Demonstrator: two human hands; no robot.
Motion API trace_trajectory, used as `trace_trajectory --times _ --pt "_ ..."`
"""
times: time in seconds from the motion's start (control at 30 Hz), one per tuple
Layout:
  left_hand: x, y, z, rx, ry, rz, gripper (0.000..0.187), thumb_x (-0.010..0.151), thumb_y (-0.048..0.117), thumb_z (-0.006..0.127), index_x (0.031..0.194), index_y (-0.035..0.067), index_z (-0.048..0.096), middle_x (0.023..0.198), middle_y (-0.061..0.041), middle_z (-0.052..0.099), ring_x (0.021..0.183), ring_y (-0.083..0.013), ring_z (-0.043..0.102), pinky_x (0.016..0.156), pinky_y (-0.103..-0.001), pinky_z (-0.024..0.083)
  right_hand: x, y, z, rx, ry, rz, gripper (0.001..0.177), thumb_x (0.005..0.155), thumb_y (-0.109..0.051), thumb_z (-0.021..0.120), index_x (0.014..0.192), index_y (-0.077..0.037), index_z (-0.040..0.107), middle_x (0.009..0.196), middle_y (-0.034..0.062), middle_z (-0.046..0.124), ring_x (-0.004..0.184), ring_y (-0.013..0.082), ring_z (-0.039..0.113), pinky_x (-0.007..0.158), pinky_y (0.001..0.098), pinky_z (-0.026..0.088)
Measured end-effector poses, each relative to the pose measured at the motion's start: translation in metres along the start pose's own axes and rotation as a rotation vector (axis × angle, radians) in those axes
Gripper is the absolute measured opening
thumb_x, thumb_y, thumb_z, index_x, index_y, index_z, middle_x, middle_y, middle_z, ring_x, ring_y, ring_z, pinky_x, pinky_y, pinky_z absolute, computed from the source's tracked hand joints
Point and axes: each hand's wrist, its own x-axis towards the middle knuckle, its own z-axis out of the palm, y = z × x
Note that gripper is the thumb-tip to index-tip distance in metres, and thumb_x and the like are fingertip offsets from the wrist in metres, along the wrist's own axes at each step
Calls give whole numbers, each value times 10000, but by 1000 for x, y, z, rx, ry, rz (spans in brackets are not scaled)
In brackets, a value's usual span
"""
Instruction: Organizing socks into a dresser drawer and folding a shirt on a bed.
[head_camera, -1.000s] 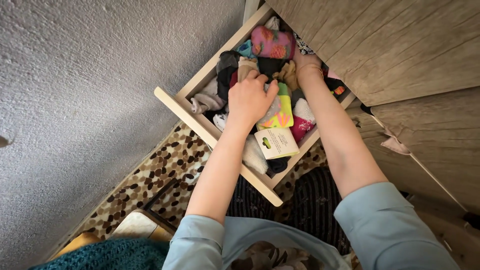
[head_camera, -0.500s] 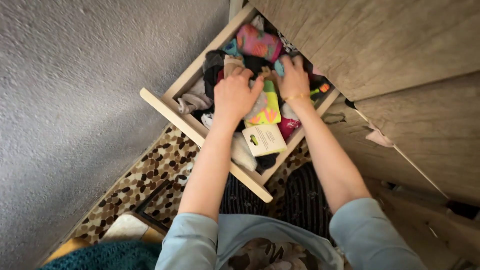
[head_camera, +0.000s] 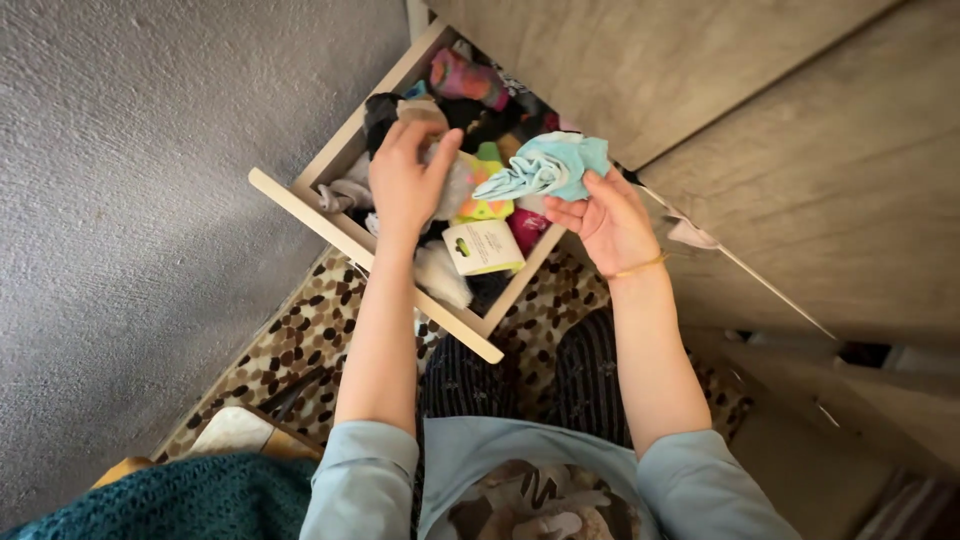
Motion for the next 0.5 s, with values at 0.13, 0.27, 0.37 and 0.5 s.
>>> trace_trajectory --times 0.13,0.27,0.37,0.5 --pt "-28 26 -13 -80 -4 -114 298 1012 362 656 1058 80 743 869 -106 709 761 -246 691 700 -351 528 -31 -20 20 19 -92 -11 410 1017 -105 577 1415 -20 530 1244 168 712 1059 290 743 959 431 605" --pt "-64 42 -18 -472 45 -287 339 1076 375 584 1114 79 745 879 -28 718 766 -145 641 692 -278 509 -56 -17 33 -153 -59 -325 295 925 59 663 1155 -86 550 1249 125 659 1108 251 692 993 398 592" --pt "-87 68 -21 -756 -31 -491 348 1055 376 583 1127 71 735 844 3 686 717 -108 618 639 -252 502 -73 -10 27 -292 -40 -606 337 901 140 733 939 -95 494 1255 87 620 1136 190 638 1026 353 567" --pt "-108 116 -33 -799 -251 -614 383 1017 382 545 1156 78 731 739 -12 667 602 -117 636 557 -251 520 -98 -11 23 -350 -77 -759 400 900 149 768 857 -86 448 1140 64 617 1055 145 604 1022 272 505"
